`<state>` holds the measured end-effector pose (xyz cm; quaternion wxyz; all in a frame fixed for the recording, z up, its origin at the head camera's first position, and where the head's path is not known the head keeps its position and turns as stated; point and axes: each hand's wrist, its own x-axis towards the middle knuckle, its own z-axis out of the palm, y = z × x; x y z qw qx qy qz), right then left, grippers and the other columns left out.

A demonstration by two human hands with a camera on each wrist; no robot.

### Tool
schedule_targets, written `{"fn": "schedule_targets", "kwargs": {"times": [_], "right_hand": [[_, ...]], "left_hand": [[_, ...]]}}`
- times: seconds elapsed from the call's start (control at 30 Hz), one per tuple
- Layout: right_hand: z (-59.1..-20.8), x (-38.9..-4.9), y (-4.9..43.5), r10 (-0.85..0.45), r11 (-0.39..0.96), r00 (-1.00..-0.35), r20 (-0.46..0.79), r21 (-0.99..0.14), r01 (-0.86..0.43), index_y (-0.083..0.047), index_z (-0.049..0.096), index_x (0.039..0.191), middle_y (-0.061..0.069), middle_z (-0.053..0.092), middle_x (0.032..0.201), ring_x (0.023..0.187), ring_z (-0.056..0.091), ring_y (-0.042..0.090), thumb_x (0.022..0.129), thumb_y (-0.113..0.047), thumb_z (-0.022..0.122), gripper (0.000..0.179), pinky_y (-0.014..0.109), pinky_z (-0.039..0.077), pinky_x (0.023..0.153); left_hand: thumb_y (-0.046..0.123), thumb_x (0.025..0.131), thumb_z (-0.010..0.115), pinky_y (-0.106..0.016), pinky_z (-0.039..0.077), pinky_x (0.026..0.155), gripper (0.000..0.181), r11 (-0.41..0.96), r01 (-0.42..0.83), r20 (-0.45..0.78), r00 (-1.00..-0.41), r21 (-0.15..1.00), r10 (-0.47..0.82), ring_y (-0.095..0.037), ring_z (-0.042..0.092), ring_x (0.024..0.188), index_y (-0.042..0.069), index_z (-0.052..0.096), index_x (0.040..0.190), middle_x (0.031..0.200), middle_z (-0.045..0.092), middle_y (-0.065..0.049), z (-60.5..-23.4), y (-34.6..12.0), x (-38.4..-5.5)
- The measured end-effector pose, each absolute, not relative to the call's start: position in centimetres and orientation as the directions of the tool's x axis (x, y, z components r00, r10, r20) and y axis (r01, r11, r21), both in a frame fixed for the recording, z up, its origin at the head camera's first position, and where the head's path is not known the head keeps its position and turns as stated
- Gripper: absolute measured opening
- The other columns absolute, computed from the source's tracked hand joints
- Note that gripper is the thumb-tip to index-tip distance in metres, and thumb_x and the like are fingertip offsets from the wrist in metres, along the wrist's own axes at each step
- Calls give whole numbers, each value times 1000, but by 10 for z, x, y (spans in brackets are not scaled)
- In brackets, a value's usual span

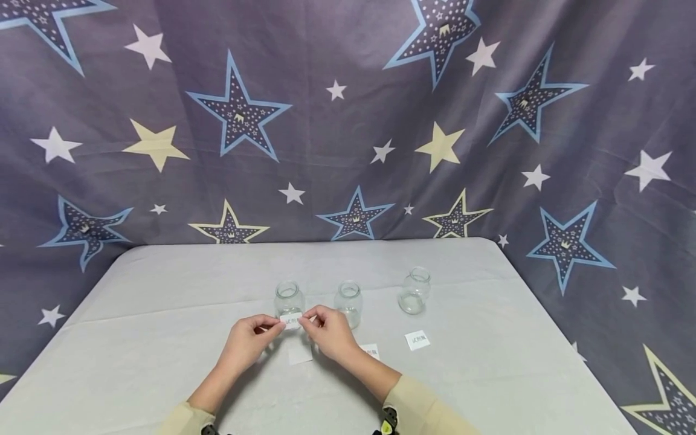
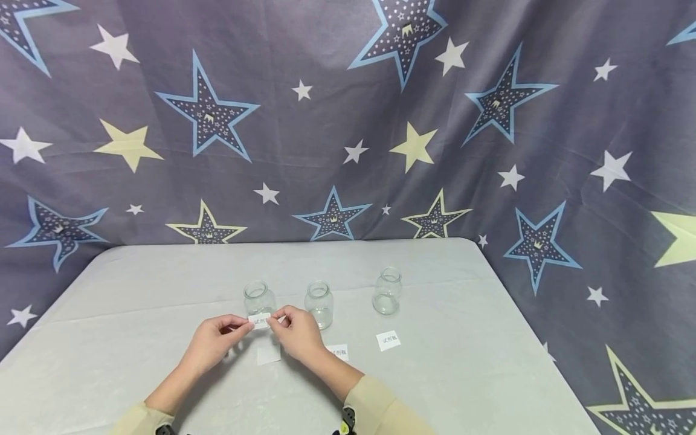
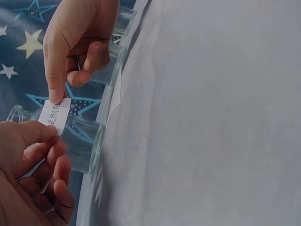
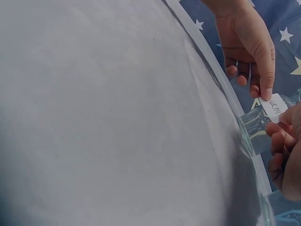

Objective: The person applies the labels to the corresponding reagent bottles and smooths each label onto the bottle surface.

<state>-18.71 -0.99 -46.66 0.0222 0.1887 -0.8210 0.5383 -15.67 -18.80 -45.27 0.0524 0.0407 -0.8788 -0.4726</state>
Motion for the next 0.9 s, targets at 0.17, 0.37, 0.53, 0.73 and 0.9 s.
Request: {"fn": "schedule_targets", "kwargs": {"times": [0.17, 0.37, 0.53, 0.73, 0.9], "right_hand": [[-468, -189, -12, -270, 365, -935, 231, -874, -322, -8, 67, 83, 3, 56, 54, 40, 39, -2, 86, -22, 66, 14, 15, 33, 40], [-469, -191, -13, -232, 400, -945, 232, -863, -310, -10, 68, 81, 2, 58, 53, 39, 40, -2, 85, -29, 68, 19, 17, 34, 40], [-469, -192, -15, -199, 446, -951, 236, -842, -303, -13, 69, 81, -3, 56, 52, 41, 40, -2, 84, -33, 68, 20, 16, 34, 43], [-469, -192, -16, -168, 503, -957, 235, -814, -289, -14, 67, 78, -8, 50, 51, 43, 38, -2, 84, -37, 67, 23, 16, 33, 45], [-470, -191, -17, -158, 506, -963, 217, -820, -268, -14, 66, 77, -9, 47, 51, 43, 38, -1, 84, -38, 67, 25, 16, 33, 44]], "left_hand": [[19, 83, 71, -19, 43, 54, 16, 575, -18, 63, -991, 818, -120, -2, 51, 60, 4, 71, 88, 74, 67, -3, -453, -188, -159], [20, 83, 70, -19, 43, 54, 15, 600, -4, 82, -990, 800, -115, -3, 52, 61, 6, 71, 87, 75, 68, -2, -453, -189, -162], [20, 83, 70, -19, 43, 55, 13, 624, -1, 90, -989, 781, -115, -4, 53, 63, 7, 71, 86, 75, 68, -1, -455, -189, -164], [20, 83, 69, -20, 43, 53, 13, 635, 3, 93, -990, 773, -109, -6, 53, 63, 7, 71, 87, 75, 68, -2, -454, -190, -164], [20, 83, 70, -20, 43, 53, 13, 639, -1, 93, -989, 769, -114, -6, 53, 63, 7, 70, 86, 75, 68, -1, -455, -190, -164]]}}
